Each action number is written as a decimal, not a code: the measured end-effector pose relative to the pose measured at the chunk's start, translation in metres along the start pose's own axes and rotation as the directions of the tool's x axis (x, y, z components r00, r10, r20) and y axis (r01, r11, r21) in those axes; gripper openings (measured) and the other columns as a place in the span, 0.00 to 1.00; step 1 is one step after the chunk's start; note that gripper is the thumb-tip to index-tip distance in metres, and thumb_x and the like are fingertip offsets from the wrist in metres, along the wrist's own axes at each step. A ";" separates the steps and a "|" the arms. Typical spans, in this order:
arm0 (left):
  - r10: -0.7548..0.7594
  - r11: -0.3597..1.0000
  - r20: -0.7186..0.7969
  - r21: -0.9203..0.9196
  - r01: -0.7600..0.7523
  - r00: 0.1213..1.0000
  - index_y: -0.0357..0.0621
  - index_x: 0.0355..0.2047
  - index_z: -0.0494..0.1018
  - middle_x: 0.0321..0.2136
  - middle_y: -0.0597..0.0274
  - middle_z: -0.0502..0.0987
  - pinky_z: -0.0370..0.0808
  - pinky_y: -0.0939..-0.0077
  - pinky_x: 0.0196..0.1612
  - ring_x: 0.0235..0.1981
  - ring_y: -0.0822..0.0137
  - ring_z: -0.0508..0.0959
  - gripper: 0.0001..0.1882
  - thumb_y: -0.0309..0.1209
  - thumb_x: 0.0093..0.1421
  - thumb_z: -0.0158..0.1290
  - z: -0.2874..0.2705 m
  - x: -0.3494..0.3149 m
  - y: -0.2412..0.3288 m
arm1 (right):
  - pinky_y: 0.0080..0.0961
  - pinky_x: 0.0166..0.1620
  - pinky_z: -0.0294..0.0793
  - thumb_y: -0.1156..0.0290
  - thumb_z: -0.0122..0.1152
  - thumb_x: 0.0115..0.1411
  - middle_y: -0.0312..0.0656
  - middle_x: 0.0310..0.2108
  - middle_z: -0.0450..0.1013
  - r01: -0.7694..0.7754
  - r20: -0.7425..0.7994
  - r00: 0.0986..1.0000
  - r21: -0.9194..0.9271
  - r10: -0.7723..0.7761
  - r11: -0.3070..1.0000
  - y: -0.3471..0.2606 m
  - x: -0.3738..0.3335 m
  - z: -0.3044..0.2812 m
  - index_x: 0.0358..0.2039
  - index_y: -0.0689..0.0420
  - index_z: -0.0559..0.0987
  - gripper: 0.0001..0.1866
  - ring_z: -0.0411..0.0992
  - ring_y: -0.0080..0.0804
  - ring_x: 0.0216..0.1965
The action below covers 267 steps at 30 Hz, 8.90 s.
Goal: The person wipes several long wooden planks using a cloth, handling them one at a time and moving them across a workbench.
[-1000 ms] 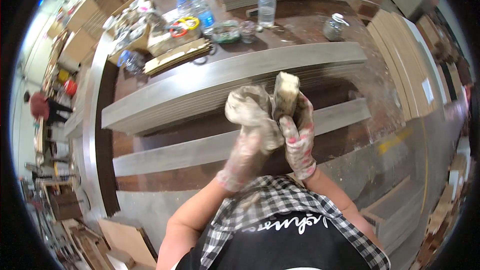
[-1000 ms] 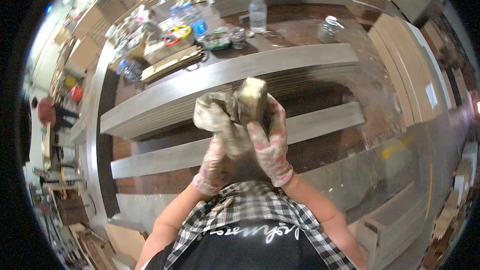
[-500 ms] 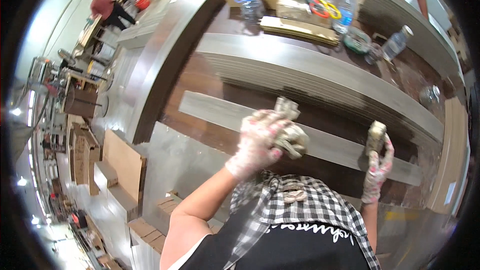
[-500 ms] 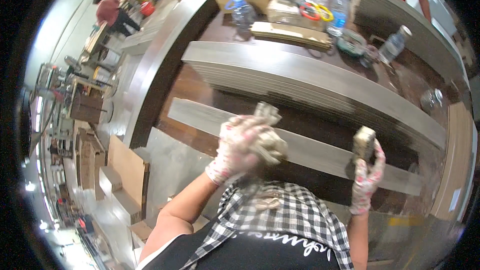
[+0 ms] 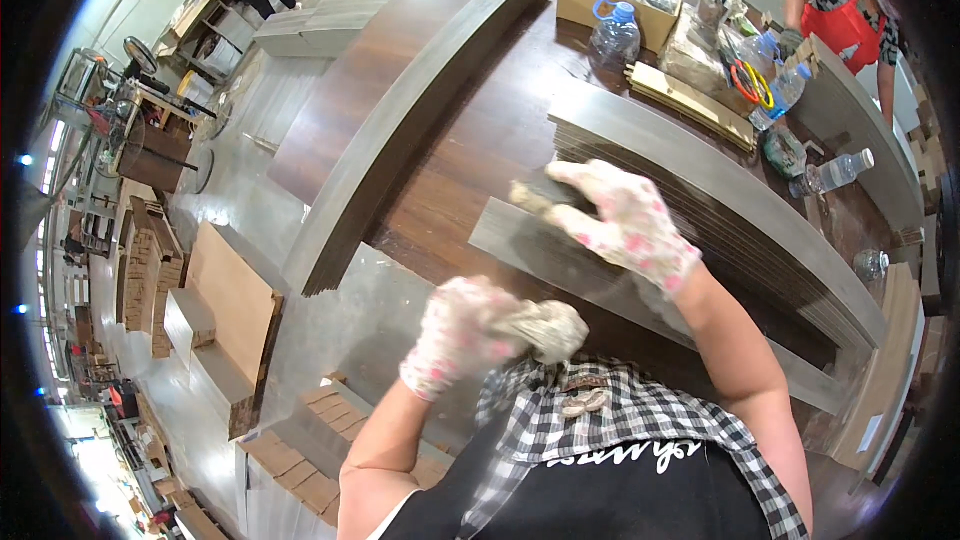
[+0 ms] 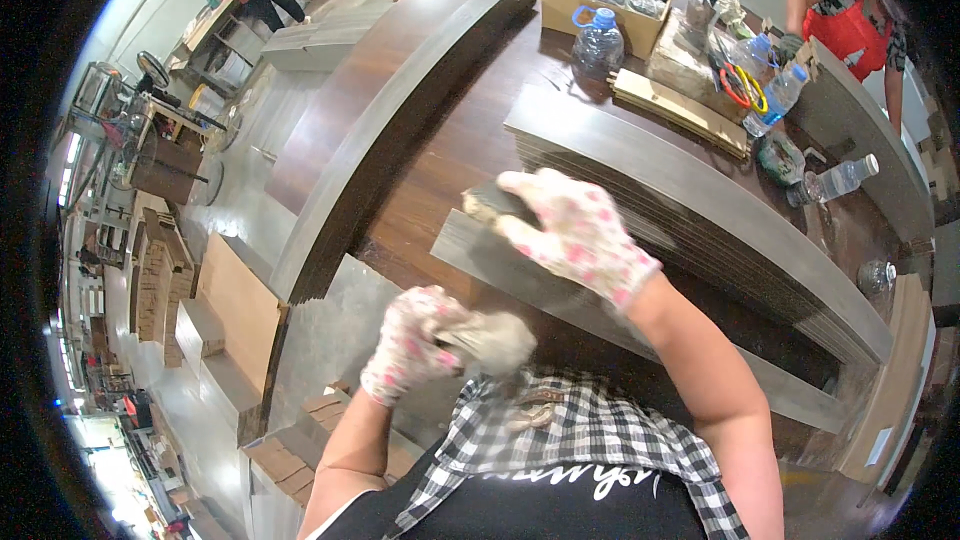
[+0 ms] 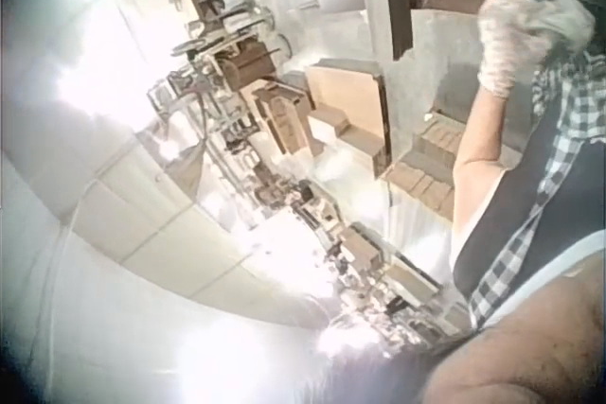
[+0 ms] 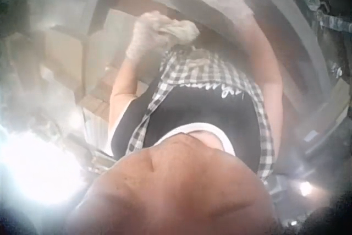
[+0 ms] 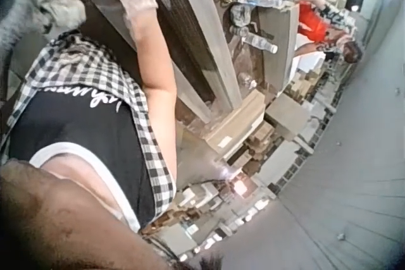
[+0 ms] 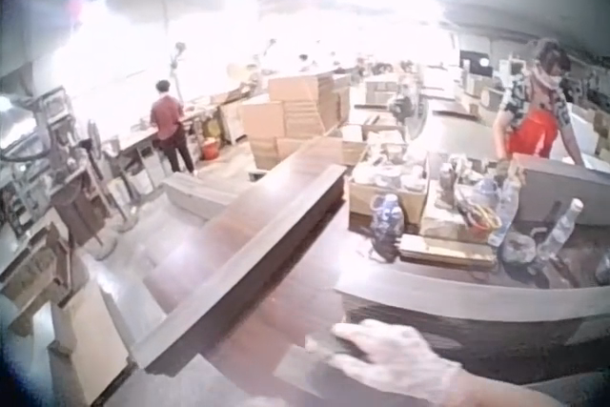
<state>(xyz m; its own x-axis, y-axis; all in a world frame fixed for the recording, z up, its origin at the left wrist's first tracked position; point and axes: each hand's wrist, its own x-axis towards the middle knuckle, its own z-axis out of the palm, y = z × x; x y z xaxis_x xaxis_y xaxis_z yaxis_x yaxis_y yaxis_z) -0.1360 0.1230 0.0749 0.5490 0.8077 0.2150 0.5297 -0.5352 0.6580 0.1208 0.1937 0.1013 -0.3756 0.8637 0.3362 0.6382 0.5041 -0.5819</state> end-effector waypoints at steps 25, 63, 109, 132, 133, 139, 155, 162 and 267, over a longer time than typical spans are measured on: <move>0.300 0.274 0.321 0.873 -0.404 0.898 0.33 0.57 0.64 0.47 0.42 0.74 0.77 0.63 0.35 0.35 0.55 0.79 0.29 0.33 0.55 0.48 0.148 0.068 0.068 | 0.37 0.64 0.66 0.77 0.55 0.61 0.52 0.58 0.72 -0.166 -0.465 0.806 0.414 0.365 0.895 -0.003 -0.129 -0.070 0.57 0.67 0.73 0.22 0.70 0.40 0.60; 0.118 0.767 -0.134 0.641 -0.005 0.984 0.45 0.51 0.72 0.49 0.52 0.77 0.80 0.58 0.44 0.45 0.52 0.81 0.35 0.34 0.42 0.70 -0.088 -0.031 0.013 | 0.46 0.50 0.81 0.59 0.50 0.66 0.58 0.62 0.63 0.121 -0.870 0.477 0.207 0.126 0.971 0.009 -0.233 -0.139 0.64 0.63 0.64 0.30 0.67 0.56 0.60; -0.371 0.646 -0.522 0.449 0.617 0.768 0.41 0.38 0.78 0.38 0.51 0.81 0.78 0.58 0.46 0.41 0.51 0.81 0.32 0.50 0.39 0.73 -0.163 0.050 -0.167 | 0.52 0.60 0.72 0.65 0.56 0.67 0.55 0.56 0.72 0.441 -0.502 0.758 0.865 0.416 0.239 -0.013 -0.104 -0.056 0.58 0.61 0.73 0.21 0.73 0.55 0.57; -0.564 0.567 -0.389 0.459 0.684 0.729 0.41 0.43 0.78 0.42 0.47 0.80 0.77 0.58 0.50 0.45 0.48 0.81 0.33 0.52 0.44 0.71 -0.121 0.077 -0.163 | 0.53 0.59 0.74 0.63 0.56 0.68 0.43 0.54 0.74 0.390 -0.463 0.626 0.883 0.628 0.262 0.016 -0.134 -0.057 0.55 0.56 0.74 0.17 0.74 0.42 0.56; -0.531 0.568 -0.380 0.503 0.651 0.757 0.42 0.43 0.78 0.42 0.48 0.79 0.77 0.58 0.50 0.45 0.48 0.81 0.32 0.52 0.44 0.71 -0.122 0.080 -0.162 | 0.53 0.60 0.74 0.63 0.56 0.68 0.43 0.55 0.74 0.397 -0.471 0.631 0.879 0.616 0.266 0.015 -0.134 -0.055 0.55 0.56 0.74 0.18 0.74 0.42 0.56; -0.582 0.511 -0.333 0.559 0.653 0.741 0.43 0.44 0.78 0.44 0.47 0.80 0.78 0.56 0.49 0.45 0.47 0.81 0.34 0.53 0.44 0.71 -0.123 0.090 -0.186 | 0.52 0.57 0.76 0.67 0.54 0.68 0.44 0.54 0.74 0.365 -0.481 0.617 0.876 0.623 0.315 0.004 -0.138 -0.056 0.55 0.58 0.74 0.17 0.74 0.43 0.56; 0.063 0.903 -0.140 -0.414 -0.117 0.988 0.40 0.42 0.77 0.34 0.63 0.81 0.77 0.80 0.35 0.30 0.75 0.78 0.08 0.25 0.63 0.58 -0.028 0.125 0.007 | 0.37 0.50 0.78 0.72 0.56 0.65 0.45 0.56 0.73 0.199 -0.483 0.446 0.874 0.753 0.443 -0.014 -0.247 -0.058 0.62 0.59 0.68 0.25 0.76 0.38 0.51; 0.351 0.771 0.296 -0.630 -0.094 0.888 0.32 0.32 0.77 0.42 0.58 0.78 0.84 0.74 0.38 0.35 0.68 0.83 0.03 0.18 0.57 0.60 0.099 0.139 0.130 | 0.28 0.61 0.68 0.76 0.57 0.62 0.42 0.56 0.72 -0.003 -0.699 0.131 0.709 0.703 0.705 -0.040 -0.343 -0.081 0.61 0.63 0.71 0.26 0.71 0.30 0.56; 0.413 0.898 0.506 -0.088 -0.430 0.758 0.45 0.32 0.76 0.31 0.57 0.77 0.76 0.54 0.40 0.37 0.52 0.79 0.10 0.36 0.54 0.59 0.151 0.107 0.187 | 0.14 0.50 0.70 0.75 0.47 0.72 0.34 0.47 0.73 -0.765 0.663 0.620 0.630 0.419 0.136 0.032 -0.313 -0.181 0.65 0.63 0.68 0.22 0.70 0.19 0.47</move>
<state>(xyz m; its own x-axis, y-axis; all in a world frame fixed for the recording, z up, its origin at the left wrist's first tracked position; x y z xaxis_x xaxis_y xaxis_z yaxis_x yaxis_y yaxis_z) 0.1192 0.0723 0.1123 0.9615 0.2660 0.0695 0.1826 -0.8067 0.5620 0.3806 -0.0603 0.1117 -0.4109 0.7443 -0.5264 -0.0494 -0.5948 -0.8024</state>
